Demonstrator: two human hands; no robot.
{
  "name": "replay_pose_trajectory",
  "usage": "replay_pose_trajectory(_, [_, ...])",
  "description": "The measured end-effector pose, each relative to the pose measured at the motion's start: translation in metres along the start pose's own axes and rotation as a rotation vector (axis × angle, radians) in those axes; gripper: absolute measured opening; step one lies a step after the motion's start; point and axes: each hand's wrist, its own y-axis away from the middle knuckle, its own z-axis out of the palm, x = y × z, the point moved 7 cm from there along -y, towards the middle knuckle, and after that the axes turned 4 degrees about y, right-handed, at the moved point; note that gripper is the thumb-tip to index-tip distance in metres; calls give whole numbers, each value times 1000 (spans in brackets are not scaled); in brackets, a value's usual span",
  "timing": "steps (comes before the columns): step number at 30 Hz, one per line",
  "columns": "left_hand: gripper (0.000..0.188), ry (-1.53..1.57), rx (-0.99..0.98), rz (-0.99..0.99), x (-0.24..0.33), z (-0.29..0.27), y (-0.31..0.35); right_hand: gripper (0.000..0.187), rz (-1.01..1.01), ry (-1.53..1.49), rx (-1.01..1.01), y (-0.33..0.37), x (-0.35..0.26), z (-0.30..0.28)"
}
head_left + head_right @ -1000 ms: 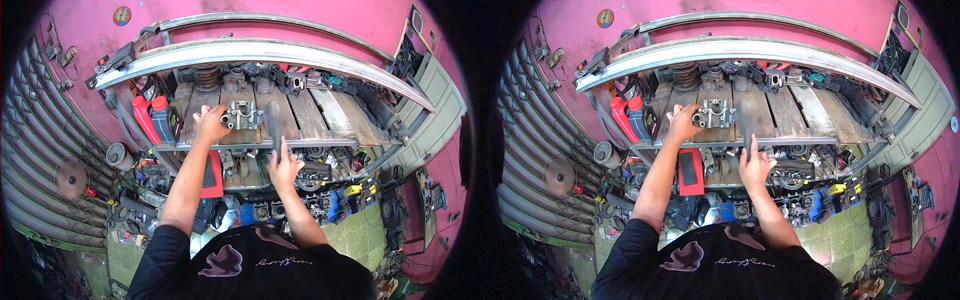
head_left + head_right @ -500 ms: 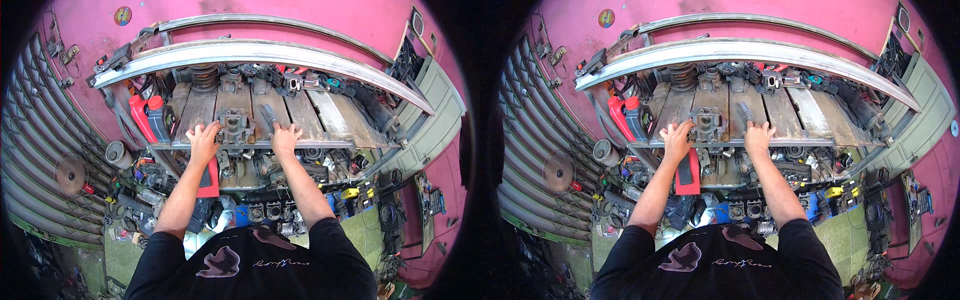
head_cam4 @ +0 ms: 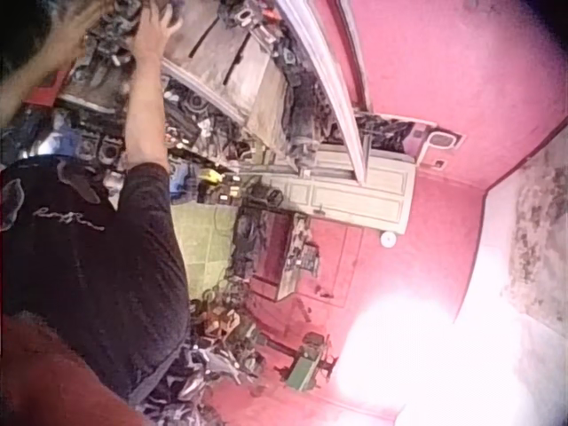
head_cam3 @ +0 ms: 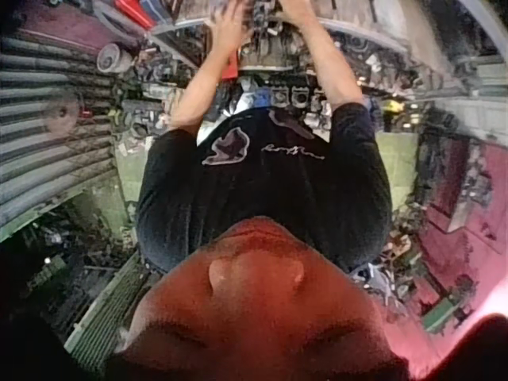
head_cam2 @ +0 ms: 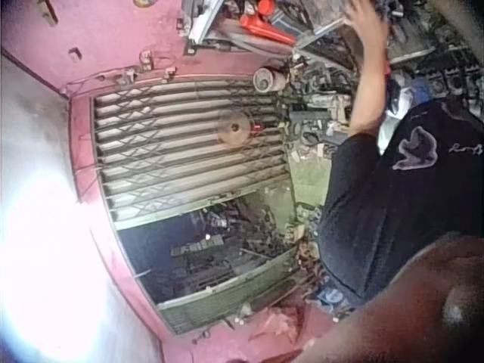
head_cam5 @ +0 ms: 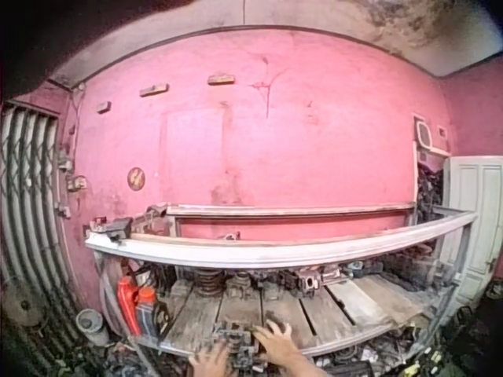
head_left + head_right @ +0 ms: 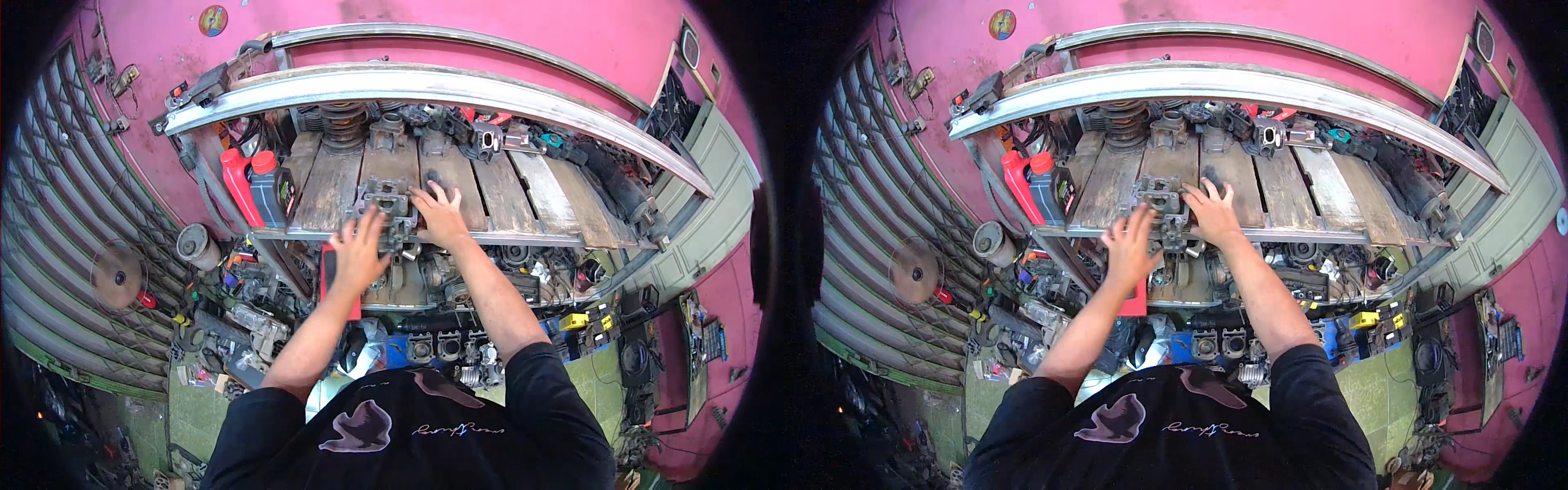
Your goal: The person places two bottles of red motor oil on a metal shelf in a workshop. They then pick up a metal engine part and a sanding block, proceeding to sand the surface of the part repeatedly. The person rotates the part to sand different sides and edges, focusing on smoothing the metal surface.
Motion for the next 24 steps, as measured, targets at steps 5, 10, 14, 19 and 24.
replay_pose_trajectory(5, [104, -62, 51, 60, 26, 30, 8, 80, -103, 81, 105, 12, 0, 1])
replay_pose_trajectory(10, [92, -16, 79, 191, 8, 18, 4, 83, -96, 64, 166, 40, -19, -14])
replay_pose_trajectory(14, [87, 156, 108, 282, 2, -15, -15, 78, -44, -48, 291, 46, -34, -62])
replay_pose_trajectory(19, [80, 330, 12, 243, -6, -32, -53, 82, 7, -95, 297, 28, -24, -81])
replay_pose_trajectory(24, [80, 393, -32, 217, -12, -33, -72, 87, 579, 34, 57, 53, 42, -49])
